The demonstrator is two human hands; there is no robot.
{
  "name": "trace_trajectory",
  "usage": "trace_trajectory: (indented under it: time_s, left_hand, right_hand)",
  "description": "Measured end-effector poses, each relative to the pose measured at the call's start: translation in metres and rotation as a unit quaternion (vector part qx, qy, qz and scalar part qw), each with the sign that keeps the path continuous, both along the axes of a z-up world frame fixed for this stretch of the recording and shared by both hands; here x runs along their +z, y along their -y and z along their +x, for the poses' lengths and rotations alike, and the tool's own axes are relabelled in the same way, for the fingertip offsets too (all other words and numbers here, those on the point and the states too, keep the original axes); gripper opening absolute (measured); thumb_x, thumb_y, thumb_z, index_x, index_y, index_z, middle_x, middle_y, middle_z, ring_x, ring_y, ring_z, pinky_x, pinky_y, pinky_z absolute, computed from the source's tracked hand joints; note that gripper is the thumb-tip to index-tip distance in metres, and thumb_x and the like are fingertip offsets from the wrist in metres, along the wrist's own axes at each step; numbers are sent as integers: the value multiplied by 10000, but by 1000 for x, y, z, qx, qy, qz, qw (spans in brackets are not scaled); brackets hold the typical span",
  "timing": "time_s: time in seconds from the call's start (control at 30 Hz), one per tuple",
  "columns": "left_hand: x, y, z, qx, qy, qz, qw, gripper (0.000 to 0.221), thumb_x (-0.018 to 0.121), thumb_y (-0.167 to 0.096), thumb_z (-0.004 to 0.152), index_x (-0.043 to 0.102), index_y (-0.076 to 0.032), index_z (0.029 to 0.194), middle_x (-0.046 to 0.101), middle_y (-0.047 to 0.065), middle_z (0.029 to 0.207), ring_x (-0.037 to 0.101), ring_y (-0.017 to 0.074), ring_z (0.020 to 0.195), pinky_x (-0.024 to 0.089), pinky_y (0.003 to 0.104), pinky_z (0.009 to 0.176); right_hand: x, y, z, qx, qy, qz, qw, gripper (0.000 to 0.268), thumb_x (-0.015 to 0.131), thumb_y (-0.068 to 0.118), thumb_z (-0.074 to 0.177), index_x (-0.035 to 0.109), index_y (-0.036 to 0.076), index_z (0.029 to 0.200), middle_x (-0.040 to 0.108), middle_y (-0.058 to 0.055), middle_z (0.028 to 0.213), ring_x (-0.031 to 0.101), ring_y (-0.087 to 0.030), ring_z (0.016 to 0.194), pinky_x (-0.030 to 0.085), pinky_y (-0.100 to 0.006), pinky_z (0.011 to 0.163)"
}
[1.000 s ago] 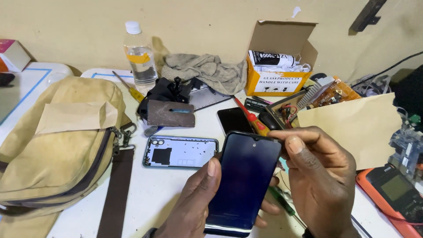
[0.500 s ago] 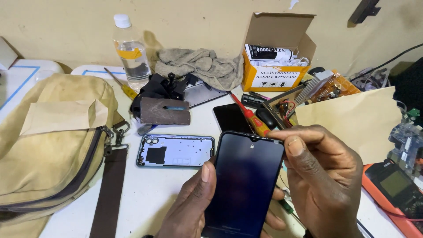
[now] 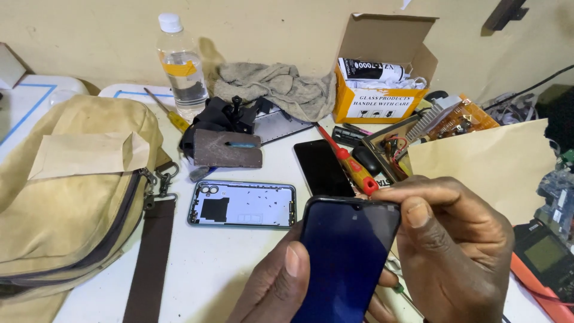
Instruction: Securing a smartphone casing with rubber bands and using a screwdriver to work on internal components.
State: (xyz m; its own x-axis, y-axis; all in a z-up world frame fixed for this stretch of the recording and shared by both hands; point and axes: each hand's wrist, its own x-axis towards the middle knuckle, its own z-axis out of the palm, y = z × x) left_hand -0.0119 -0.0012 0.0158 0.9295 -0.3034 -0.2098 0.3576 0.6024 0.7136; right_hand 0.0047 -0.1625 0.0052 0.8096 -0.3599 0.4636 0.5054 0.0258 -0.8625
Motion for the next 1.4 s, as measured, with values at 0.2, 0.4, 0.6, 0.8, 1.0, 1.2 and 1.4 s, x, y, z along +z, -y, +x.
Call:
trace_trajectory:
  time_s: [0.2,0.4,0.6,0.8,1.0,1.2,1.4]
  left_hand:
    - [-13,1,4,17,288,-23,957,613,561,-526,1054,640,1,1357,683,203,1417,660,262,1293,509,358,1064]
    - [-10,-17,11,34,446,155,881,718,321,-700,1125,599,-93,1391,731,117,1202,733,234,1132,583,348,972]
    - [2,-28,8,32,526,269,806,443,440,-404,1086,583,-124,1397,759,77,1103,804,185,1002,592,271,883]
    - [-1,-18,4,59,457,301,835,257,709,-217,974,717,-235,1230,744,22,932,727,114,882,563,270,780]
    - [10,-13,8,20,227,347,910,194,909,-347,779,893,-155,762,747,-32,611,673,13,621,536,248,551]
    - [8,-12,8,37,301,344,889,255,873,-340,831,809,-123,715,632,-30,557,603,8,571,492,261,483]
    - [29,-9,13,-61,33,402,913,345,1049,-273,752,858,-17,620,661,61,549,643,96,592,499,279,587]
  right_hand:
    - [-2,8,-4,46,39,-25,998,205,635,147,967,684,-47,1012,725,-222,977,761,-341,947,641,-394,897]
    - [0,13,-4,123,102,-80,984,178,656,208,1007,709,41,1039,726,-166,917,739,-291,874,624,-386,867]
    - [6,9,-6,168,120,-97,974,180,642,256,1047,726,98,1058,734,-114,927,718,-254,813,638,-385,755]
    - [11,7,-6,205,144,-98,963,149,635,248,1071,732,135,1075,766,-77,974,741,-237,857,698,-372,820]
    - [9,14,-6,222,135,-106,960,150,649,261,1078,746,146,1085,759,-85,985,753,-274,897,715,-404,836]
    - [9,13,-4,232,157,-102,955,160,632,241,1076,745,127,1060,740,-93,948,756,-263,895,699,-390,832]
    - [9,13,-6,228,148,-103,957,163,638,243,1072,753,129,1061,743,-90,946,753,-271,876,714,-400,816]
